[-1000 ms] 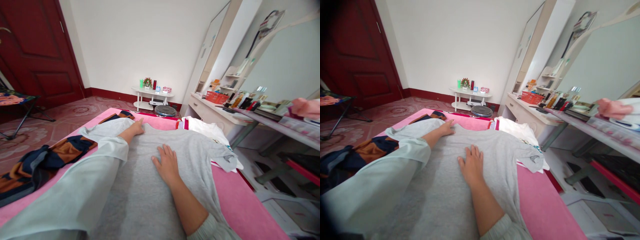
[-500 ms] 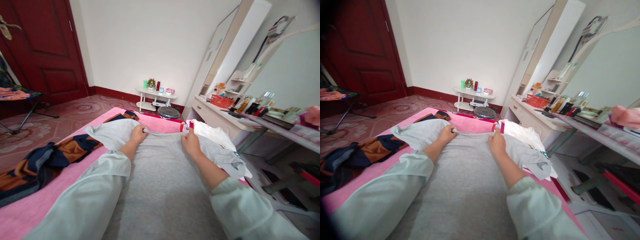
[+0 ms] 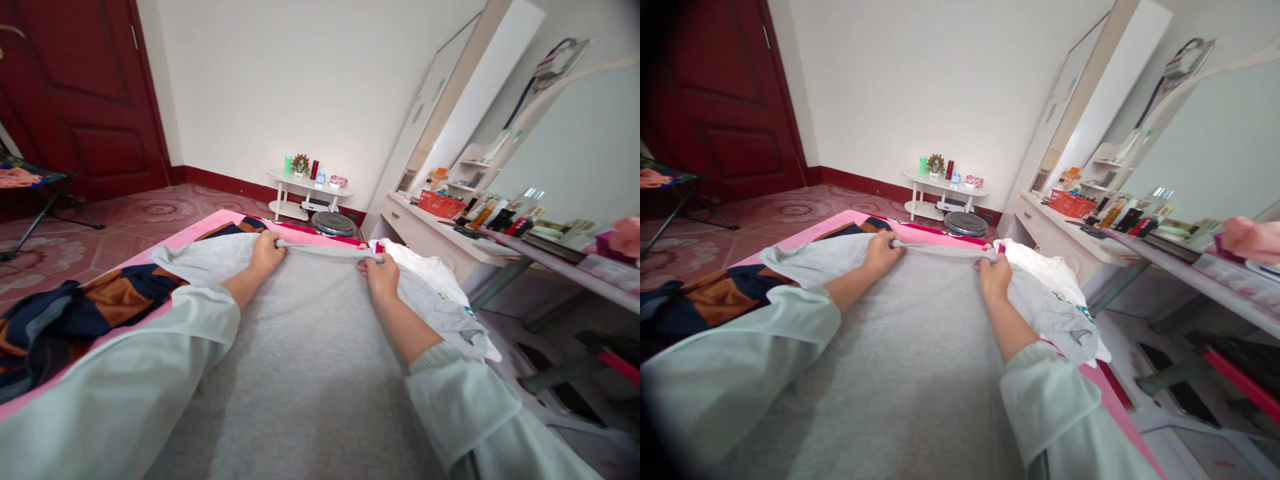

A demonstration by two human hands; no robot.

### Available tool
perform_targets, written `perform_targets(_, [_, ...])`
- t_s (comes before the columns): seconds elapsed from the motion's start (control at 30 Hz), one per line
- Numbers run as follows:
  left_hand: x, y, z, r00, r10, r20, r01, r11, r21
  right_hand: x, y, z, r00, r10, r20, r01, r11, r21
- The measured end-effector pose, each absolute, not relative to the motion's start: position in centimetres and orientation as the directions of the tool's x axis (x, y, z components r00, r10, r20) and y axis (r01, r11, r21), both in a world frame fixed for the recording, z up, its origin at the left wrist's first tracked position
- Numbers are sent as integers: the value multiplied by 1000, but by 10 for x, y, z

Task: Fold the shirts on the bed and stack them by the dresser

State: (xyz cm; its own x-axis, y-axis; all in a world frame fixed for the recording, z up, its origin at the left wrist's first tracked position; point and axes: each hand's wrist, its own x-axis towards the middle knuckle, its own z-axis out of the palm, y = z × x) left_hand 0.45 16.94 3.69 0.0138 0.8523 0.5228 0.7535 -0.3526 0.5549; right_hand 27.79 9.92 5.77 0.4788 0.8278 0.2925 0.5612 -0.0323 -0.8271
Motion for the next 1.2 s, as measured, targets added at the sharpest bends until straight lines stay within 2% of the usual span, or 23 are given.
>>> perform_targets(0.1, [8,184,48,53,844,534,758,-382,529,270,103,54,420,804,421,664,44,-746])
perform_targets(0.2, [15,190,36,212,851,480,760,-453,467,259,105,40,250,864,437,782,86,-617])
perform_targets(0.33, [25,182,3,403,870,283,813,-483,326,245,101,16,66,955,291,950,29,-310])
perform_targets(0.4, [29,176,-4,426,867,256,836,-486,256,241,98,8,48,977,210,985,-12,-170])
perform_targets(0.5, [30,167,-3,425,875,231,860,-470,197,238,96,5,41,986,162,997,-30,-70])
perform_targets(0.7, [17,128,9,476,879,21,867,-474,152,235,82,11,25,993,115,1000,-24,-9])
perform_targets(0.97, [-14,62,13,477,879,-1,871,-473,130,226,21,13,-30,999,45,1000,30,-8])
perform_targets(1.2, [-35,21,14,499,866,-6,860,-495,128,220,-41,21,-61,998,-7,996,60,-67])
